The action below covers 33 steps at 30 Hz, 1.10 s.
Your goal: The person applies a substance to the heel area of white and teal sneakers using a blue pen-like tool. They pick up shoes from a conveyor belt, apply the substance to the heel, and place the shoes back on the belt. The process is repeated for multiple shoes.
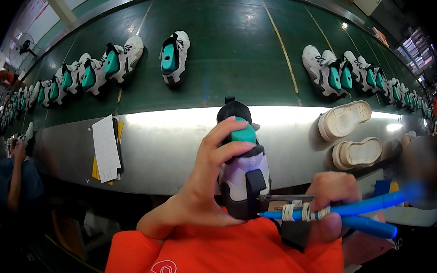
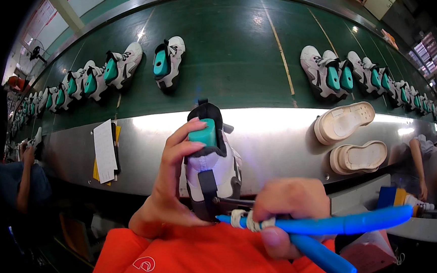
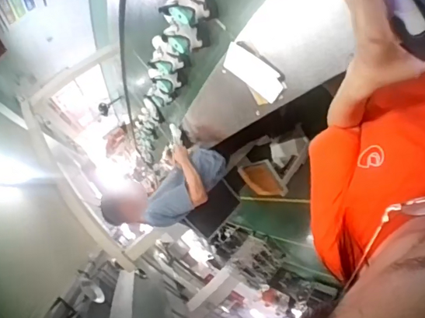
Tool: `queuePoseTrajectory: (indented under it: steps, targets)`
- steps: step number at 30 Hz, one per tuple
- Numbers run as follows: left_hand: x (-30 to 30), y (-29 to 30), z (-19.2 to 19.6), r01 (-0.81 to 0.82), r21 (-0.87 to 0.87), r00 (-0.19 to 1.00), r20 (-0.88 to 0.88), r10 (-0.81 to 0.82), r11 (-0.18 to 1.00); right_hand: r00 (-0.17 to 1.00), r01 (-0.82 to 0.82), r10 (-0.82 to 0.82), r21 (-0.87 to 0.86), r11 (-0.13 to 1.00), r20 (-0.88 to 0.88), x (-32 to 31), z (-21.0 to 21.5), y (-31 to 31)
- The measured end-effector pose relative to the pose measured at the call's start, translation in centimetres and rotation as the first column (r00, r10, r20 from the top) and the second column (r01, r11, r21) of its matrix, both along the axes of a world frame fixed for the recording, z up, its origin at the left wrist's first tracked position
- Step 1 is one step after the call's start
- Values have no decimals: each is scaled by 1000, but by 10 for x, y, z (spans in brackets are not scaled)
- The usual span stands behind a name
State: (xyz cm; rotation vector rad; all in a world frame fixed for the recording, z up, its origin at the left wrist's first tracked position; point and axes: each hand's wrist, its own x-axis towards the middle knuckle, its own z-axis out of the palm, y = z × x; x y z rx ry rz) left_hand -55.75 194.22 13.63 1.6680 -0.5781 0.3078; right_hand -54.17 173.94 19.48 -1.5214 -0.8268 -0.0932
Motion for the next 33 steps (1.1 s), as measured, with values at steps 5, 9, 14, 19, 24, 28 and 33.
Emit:
queuePoseTrajectory:
  steps: [5, 9, 14, 19, 24, 28, 33]
  targets:
    - [9, 3, -4, -22, -42, 1000, 1, 22, 999, 1000, -12, 13, -57, 998, 9, 10, 13, 16]
    - [14, 3, -1, -4, -41, 1000, 3, 4, 999, 995, -52, 65, -166, 985, 73, 15, 23, 13]
    - [16, 6, 8, -32, 10, 999, -36, 33, 999, 953, -100, 164, -248, 964, 256, 22, 21, 13]
    - [22, 11, 8, -3, 47, 1000, -27, 4, 999, 867, -38, 224, -389, 921, 445, 26, 20, 11]
    - [23, 13, 10, 40, 95, 999, 2, -41, 995, 930, 85, -137, 162, 983, 340, 16, -3, 0]
    - [4, 14, -24, -33, 13, 991, 134, 31, 999, 870, 485, -469, 419, 768, -149, 14, -60, -17]
    - [-39, 13, -115, 9, 378, 767, 592, -248, 926, 669, 736, -608, 263, 624, -428, -7, -127, -34]
